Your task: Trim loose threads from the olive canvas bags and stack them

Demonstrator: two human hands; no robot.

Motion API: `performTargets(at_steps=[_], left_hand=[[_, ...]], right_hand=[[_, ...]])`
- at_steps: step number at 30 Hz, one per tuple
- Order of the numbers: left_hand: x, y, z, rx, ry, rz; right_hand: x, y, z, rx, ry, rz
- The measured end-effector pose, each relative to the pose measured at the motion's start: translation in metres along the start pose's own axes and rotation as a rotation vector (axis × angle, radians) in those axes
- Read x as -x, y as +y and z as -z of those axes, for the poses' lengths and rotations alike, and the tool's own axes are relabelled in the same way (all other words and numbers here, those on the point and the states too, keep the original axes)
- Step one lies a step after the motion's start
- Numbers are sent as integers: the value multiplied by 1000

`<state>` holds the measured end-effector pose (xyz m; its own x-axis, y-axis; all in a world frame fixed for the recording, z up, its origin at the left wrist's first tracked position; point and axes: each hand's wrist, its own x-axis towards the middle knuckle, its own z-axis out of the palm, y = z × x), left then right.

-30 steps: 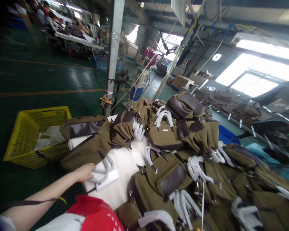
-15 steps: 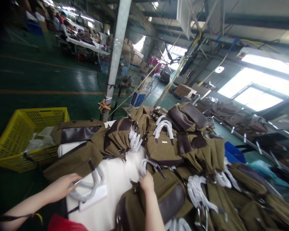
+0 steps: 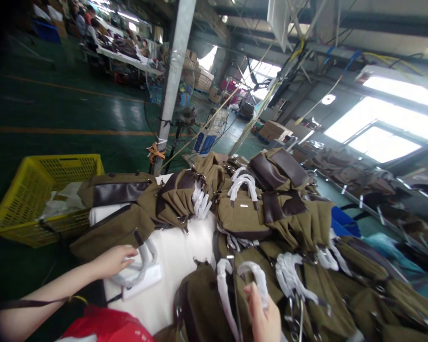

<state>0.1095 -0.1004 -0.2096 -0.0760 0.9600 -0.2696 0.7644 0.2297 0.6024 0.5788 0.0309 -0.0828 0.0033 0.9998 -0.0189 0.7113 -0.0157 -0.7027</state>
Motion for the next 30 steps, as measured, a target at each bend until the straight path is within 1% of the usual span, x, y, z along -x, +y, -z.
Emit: performTargets(at_steps=[1, 2, 4, 7, 9, 11, 12, 13, 14, 16, 17, 18, 19, 20, 21, 22, 23, 24, 25, 26, 28, 29, 30], left_hand=[[-5, 9, 2, -3, -6, -31], [-11, 19, 4, -6, -11, -64], [-20, 41, 8, -11, -27, -138], [-27, 81, 19, -15, -37, -261], [-27, 114, 31, -12, -28, -405], [-23, 148, 48, -7, -43, -587], [-19, 164, 56, 0, -83, -676], [-15, 179, 64, 13, -168, -750], [-9, 191, 69, 36, -304, -805], [2, 208, 73, 109, -662, -849], [7, 213, 71, 143, -810, -836], [12, 215, 66, 168, -899, -814], [16, 216, 58, 183, -926, -798], [20, 215, 48, 186, -900, -786], [23, 213, 37, 186, -849, -773], [24, 211, 25, 199, -806, -753], [26, 208, 13, 237, -777, -727], [26, 206, 2, 302, -762, -689], [26, 204, -9, 398, -741, -629], [26, 202, -18, 510, -712, -556], [25, 201, -31, 708, -638, -425], [25, 201, -35, 770, -601, -377], [24, 202, -37, 809, -572, -346]], right_hand=[[12, -2, 15, -37, 1, 13], [24, -5, 27, -54, -18, 22], [47, -19, 37, -39, -70, 51], [77, -53, 33, 72, -228, 184], [94, -80, 28, 136, -314, 328], [108, -102, 28, 148, -327, 505], [114, -109, 29, 129, -309, 586], [118, -113, 32, 99, -279, 647], [120, -113, 34, 56, -239, 682], [120, -105, 37, -60, -139, 664], [117, -98, 37, -132, -92, 617], [112, -90, 35, -212, -63, 554], [105, -83, 31, -290, -64, 475], [98, -77, 27, -356, -88, 393], [91, -74, 23, -387, -140, 312], [84, -73, 19, -367, -205, 239], [79, -75, 16, -295, -247, 189], [76, -80, 14, -177, -238, 173], [77, -86, 14, -30, -162, 193], [82, -95, 15, 127, -38, 247], [101, -114, 20, 375, 235, 435], [114, -124, 22, 432, 304, 563], [128, -133, 22, 448, 293, 696]])
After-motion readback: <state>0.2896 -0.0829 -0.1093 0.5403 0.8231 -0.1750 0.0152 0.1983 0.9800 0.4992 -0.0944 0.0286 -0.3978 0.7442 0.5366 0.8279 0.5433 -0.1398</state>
